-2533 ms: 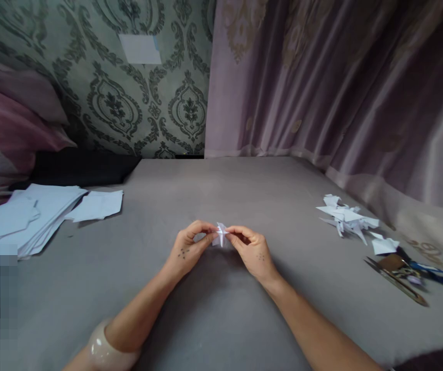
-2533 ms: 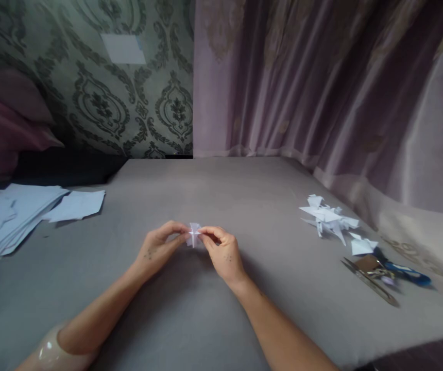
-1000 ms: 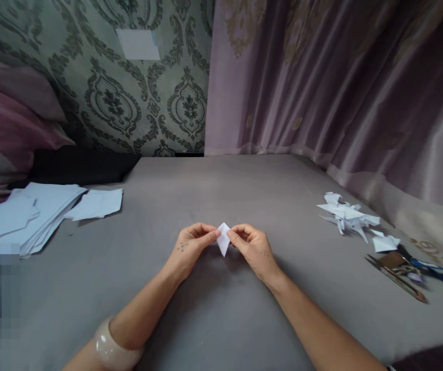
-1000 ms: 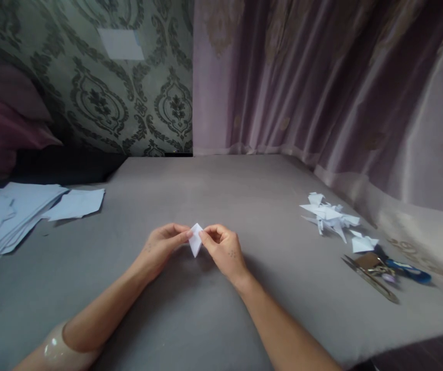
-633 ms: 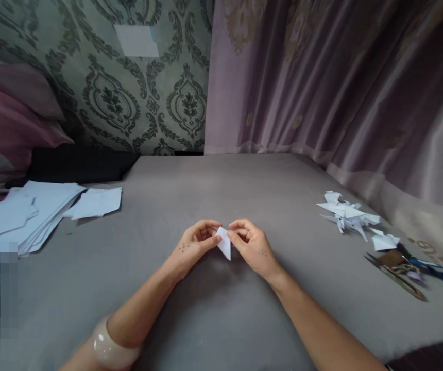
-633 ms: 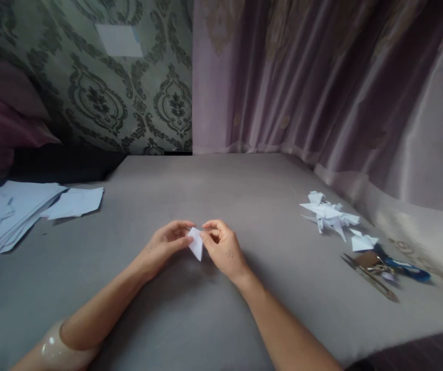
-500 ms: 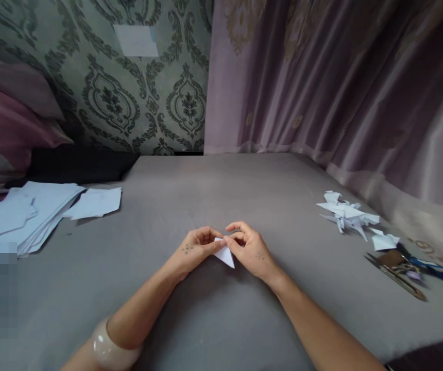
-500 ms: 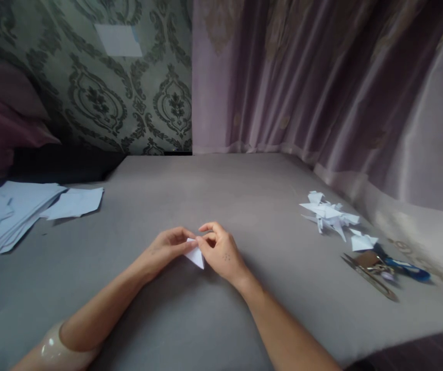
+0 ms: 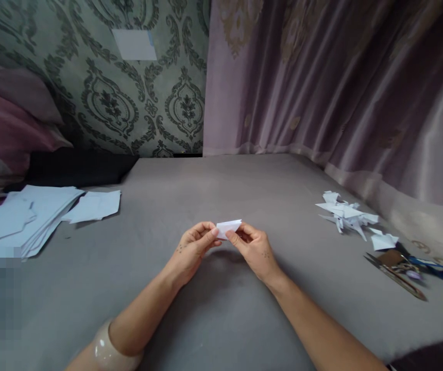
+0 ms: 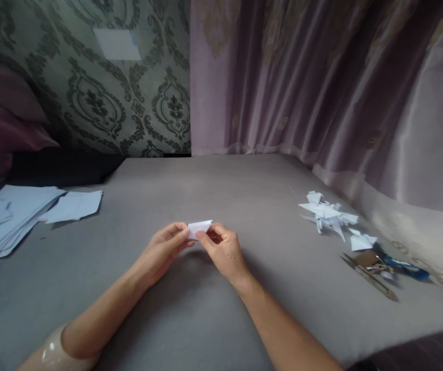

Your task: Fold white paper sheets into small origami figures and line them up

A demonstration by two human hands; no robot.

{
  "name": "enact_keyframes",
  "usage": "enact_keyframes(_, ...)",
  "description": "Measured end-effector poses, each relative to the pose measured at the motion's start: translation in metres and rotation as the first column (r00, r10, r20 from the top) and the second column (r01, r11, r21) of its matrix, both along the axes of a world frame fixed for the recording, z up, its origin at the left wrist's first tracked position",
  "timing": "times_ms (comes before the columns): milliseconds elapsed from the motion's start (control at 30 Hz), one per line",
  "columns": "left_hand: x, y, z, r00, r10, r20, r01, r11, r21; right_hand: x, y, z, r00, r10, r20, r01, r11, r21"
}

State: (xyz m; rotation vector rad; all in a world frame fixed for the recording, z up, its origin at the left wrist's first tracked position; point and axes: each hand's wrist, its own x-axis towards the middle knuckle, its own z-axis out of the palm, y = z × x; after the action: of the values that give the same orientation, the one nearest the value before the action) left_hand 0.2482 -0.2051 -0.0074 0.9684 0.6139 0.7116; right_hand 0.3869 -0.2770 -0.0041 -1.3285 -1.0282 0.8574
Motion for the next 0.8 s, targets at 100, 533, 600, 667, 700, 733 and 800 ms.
enact_keyframes(100, -0.0011, -0.0015, 0.0013, 0.995, -0.009, -0.097, 0.022, 0.991, 0.131, 0.0032, 0.0004, 0.0028, 1.0, -0.018, 0.022, 0.017, 0.999, 0.047)
enact_keyframes(533, -0.0023, -0.0021, 0.0056, 0.973, 0.104, -0.207, -0.035, 0.949, 0.312, -0.0019, -0.003, 0.0037, 0.932, -0.111, 0.346, 0.052, 0.983, 0.176)
enact_keyframes(600, -0.0025, -0.0016, 0.0045, 0.973, 0.101, -0.209, -0.034, 0.952, 0.303, -0.0026, -0.0034, 0.0044, 0.931, -0.108, 0.349, 0.044, 0.981, 0.189)
enact_keyframes(667, -0.0028, -0.0013, 0.0039, 0.974, 0.087, -0.209, -0.023, 0.956, 0.294, -0.0032, -0.0034, 0.005, 0.93, -0.111, 0.351, 0.041, 0.979, 0.199)
enact_keyframes(700, -0.0029, -0.0013, 0.0039, 0.974, 0.08, -0.21, -0.017, 0.958, 0.287, -0.0033, -0.0033, 0.0054, 0.929, -0.12, 0.351, 0.049, 0.977, 0.205)
enact_keyframes(733, -0.0031, -0.0013, 0.0041, 0.974, 0.075, -0.212, -0.012, 0.96, 0.281, -0.0034, -0.0033, 0.0059, 0.927, -0.135, 0.35, 0.062, 0.975, 0.214)
enact_keyframes(800, -0.003, -0.0015, 0.0048, 0.973, 0.075, -0.217, -0.013, 0.962, 0.272, -0.0034, -0.0034, 0.0073, 0.923, -0.16, 0.35, 0.081, 0.97, 0.23)
